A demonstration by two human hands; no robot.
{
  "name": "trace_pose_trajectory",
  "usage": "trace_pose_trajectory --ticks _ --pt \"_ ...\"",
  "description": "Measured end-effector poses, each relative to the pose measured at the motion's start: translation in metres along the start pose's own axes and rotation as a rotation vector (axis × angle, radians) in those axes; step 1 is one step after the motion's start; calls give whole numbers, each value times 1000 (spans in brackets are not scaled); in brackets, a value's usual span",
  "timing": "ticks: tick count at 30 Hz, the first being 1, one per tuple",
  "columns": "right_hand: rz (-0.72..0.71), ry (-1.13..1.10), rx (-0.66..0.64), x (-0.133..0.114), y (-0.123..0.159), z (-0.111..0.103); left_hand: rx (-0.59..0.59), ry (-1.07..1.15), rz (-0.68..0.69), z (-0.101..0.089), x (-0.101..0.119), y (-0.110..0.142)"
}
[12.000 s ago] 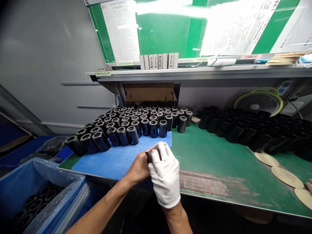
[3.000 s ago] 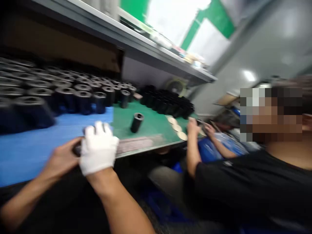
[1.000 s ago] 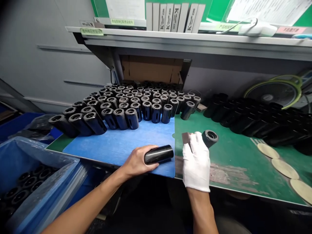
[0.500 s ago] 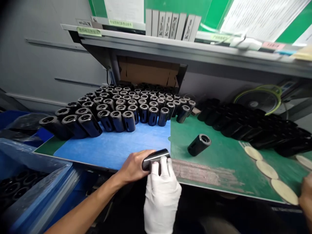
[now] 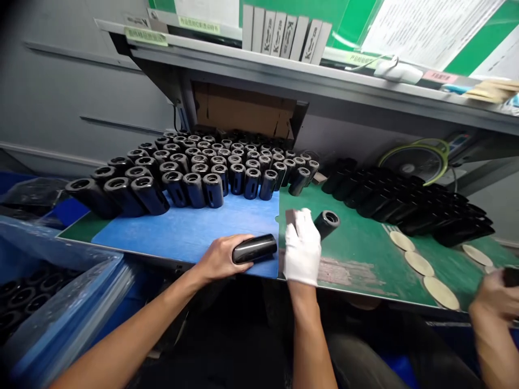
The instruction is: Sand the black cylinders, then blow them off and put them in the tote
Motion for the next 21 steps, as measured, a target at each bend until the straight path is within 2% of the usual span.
trace_pose_trajectory --ticks 2,4,7,10,12,15,18,21 --pt "159 -198 51 13 14 -4 -9 0 -10 -2 2 0" --pt "214 -306 81 11 38 -11 -12 -12 -11 -3 3 1" --pt "69 -166 75 -18 66 -21 0 -41 -7 -2 2 1" --pt "-131 62 -44 -52 61 -19 -13 -65 19 1 1 0" --pt "-157 202 -106 -63 45 -14 -18 -70 42 3 0 0" --pt "-137 316 -105 -60 33 -10 -14 -63 47 3 1 1" --pt "-235 267 -5 -59 53 -6 -10 -50 26 3 2 1" --pt "-197 210 -6 -90 73 10 -14 -64 30 3 -2 -3"
Point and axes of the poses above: each hand's wrist, its own y-axis away from the middle knuckle, its own z-axis out of the palm, x = y × z, the point moved 1 cm from there along -y, towards the middle knuckle, and after that the axes turned 8 degrees about y, right-handed, at the moved point
